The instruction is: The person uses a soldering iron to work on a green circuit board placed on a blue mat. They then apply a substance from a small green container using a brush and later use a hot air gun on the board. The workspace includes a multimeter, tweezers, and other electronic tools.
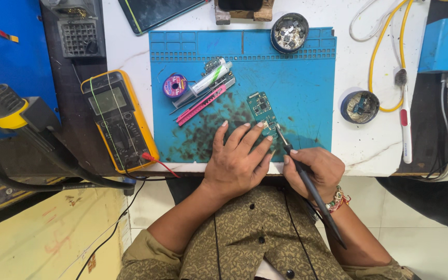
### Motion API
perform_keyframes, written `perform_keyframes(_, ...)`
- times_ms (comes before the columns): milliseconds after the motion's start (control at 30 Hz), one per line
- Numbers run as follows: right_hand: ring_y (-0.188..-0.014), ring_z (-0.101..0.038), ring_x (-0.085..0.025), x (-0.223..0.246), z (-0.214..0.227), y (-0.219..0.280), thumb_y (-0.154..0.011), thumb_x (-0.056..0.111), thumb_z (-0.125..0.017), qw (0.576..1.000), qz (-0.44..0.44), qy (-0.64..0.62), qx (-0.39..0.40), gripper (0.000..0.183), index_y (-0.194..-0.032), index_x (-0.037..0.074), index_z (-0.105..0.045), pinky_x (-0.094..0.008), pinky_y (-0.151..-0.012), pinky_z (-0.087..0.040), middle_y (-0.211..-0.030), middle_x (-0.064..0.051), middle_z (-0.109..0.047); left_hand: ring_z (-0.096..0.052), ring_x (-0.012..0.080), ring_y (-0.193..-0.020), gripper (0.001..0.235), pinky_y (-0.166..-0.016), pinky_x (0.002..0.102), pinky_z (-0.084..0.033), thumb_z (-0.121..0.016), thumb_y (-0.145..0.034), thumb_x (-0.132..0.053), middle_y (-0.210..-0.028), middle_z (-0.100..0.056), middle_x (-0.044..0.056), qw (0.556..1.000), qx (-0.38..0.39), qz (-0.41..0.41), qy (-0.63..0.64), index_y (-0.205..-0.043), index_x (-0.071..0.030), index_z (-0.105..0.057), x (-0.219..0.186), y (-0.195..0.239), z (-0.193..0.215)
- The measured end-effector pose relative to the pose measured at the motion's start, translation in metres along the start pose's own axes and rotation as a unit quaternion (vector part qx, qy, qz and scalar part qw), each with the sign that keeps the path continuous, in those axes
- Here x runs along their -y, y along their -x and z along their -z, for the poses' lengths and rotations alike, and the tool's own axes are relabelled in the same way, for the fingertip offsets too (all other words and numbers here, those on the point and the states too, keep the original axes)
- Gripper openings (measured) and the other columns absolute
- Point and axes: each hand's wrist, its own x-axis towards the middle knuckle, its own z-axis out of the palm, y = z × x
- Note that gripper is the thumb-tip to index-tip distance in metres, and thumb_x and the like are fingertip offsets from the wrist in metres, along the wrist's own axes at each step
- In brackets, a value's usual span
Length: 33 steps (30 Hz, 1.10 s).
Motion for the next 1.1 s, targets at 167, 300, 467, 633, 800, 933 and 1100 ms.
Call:
perform_keyframes(167, -0.065, -0.068, -0.022, 0.0, -0.001, 0.0, -0.081, 0.001, -0.08, 1.0, 0.005, 0.005, -0.006, 0.019, -0.095, 0.001, -0.067, -0.031, -0.059, -0.051, -0.079, -0.012, -0.07, -0.057, 0.0277, -0.127, 0.033, -0.121, 0.053, -0.025, -0.068, -0.097, -0.032, -0.138, -0.063, 0.011, 1.0, 0.0, -0.002, -0.004, -0.122, -0.012, -0.073, 0.0, 0.0, 0.0)
perform_keyframes(300, -0.064, -0.068, -0.022, 0.0, -0.001, -0.001, -0.081, 0.001, -0.08, 1.0, 0.009, 0.009, -0.006, 0.019, -0.095, 0.001, -0.068, -0.031, -0.059, -0.051, -0.078, -0.011, -0.07, -0.057, 0.0277, -0.127, 0.033, -0.121, 0.053, -0.024, -0.068, -0.096, -0.032, -0.138, -0.063, 0.01, 1.0, 0.001, -0.002, -0.001, -0.122, -0.012, -0.073, 0.0, 0.0, 0.0)
perform_keyframes(467, -0.065, -0.068, -0.022, -0.001, -0.001, -0.001, -0.081, 0.002, -0.081, 1.0, 0.014, 0.013, -0.002, 0.019, -0.095, 0.001, -0.068, -0.031, -0.059, -0.051, -0.079, -0.012, -0.07, -0.057, 0.0275, -0.127, 0.033, -0.121, 0.053, -0.024, -0.068, -0.097, -0.032, -0.138, -0.063, 0.01, 1.0, 0.0, -0.002, -0.001, -0.122, -0.012, -0.073, 0.0, 0.0, 0.0)
perform_keyframes(633, -0.065, -0.067, -0.022, -0.001, -0.003, 0.002, -0.082, 0.002, -0.08, 1.0, -0.002, 0.018, -0.02, 0.019, -0.096, 0.001, -0.067, -0.031, -0.059, -0.051, -0.08, -0.013, -0.07, -0.057, 0.0274, -0.127, 0.033, -0.121, 0.053, -0.024, -0.068, -0.097, -0.032, -0.138, -0.063, 0.011, 1.0, 0.001, -0.001, 0.0, -0.122, -0.012, -0.073, 0.0, 0.0, 0.001)
perform_keyframes(800, -0.062, -0.065, -0.02, -0.003, -0.004, 0.007, -0.083, 0.001, -0.079, 0.999, -0.012, 0.015, -0.033, 0.018, -0.095, 0.001, -0.066, -0.03, -0.057, -0.049, -0.079, -0.013, -0.069, -0.057, 0.0278, -0.128, 0.033, -0.122, 0.053, -0.024, -0.068, -0.096, -0.031, -0.137, -0.064, 0.01, 1.0, -0.002, 0.003, 0.01, -0.122, -0.012, -0.072, -0.001, 0.001, 0.0)
perform_keyframes(933, -0.062, -0.065, -0.019, -0.005, -0.005, 0.008, -0.085, 0.003, -0.079, 0.999, -0.013, 0.01, -0.044, 0.018, -0.098, 0.0, -0.067, -0.029, -0.057, -0.048, -0.08, -0.012, -0.069, -0.057, 0.0276, -0.13, 0.041, -0.123, 0.053, -0.024, -0.068, -0.095, -0.032, -0.139, -0.062, 0.011, 1.0, 0.006, 0.013, 0.02, -0.129, -0.009, -0.068, 0.0, 0.002, 0.0)
perform_keyframes(1100, -0.068, -0.067, -0.014, -0.011, -0.007, 0.018, -0.09, 0.004, -0.077, 0.995, -0.059, -0.018, -0.08, 0.02, -0.105, 0.0, -0.065, -0.026, -0.063, -0.051, -0.086, -0.012, -0.072, -0.049, 0.0339, -0.136, 0.067, -0.123, 0.06, -0.016, -0.069, -0.092, -0.041, -0.146, -0.054, 0.019, 0.996, -0.012, 0.083, 0.013, -0.142, 0.0, -0.051, -0.002, -0.005, -0.004)
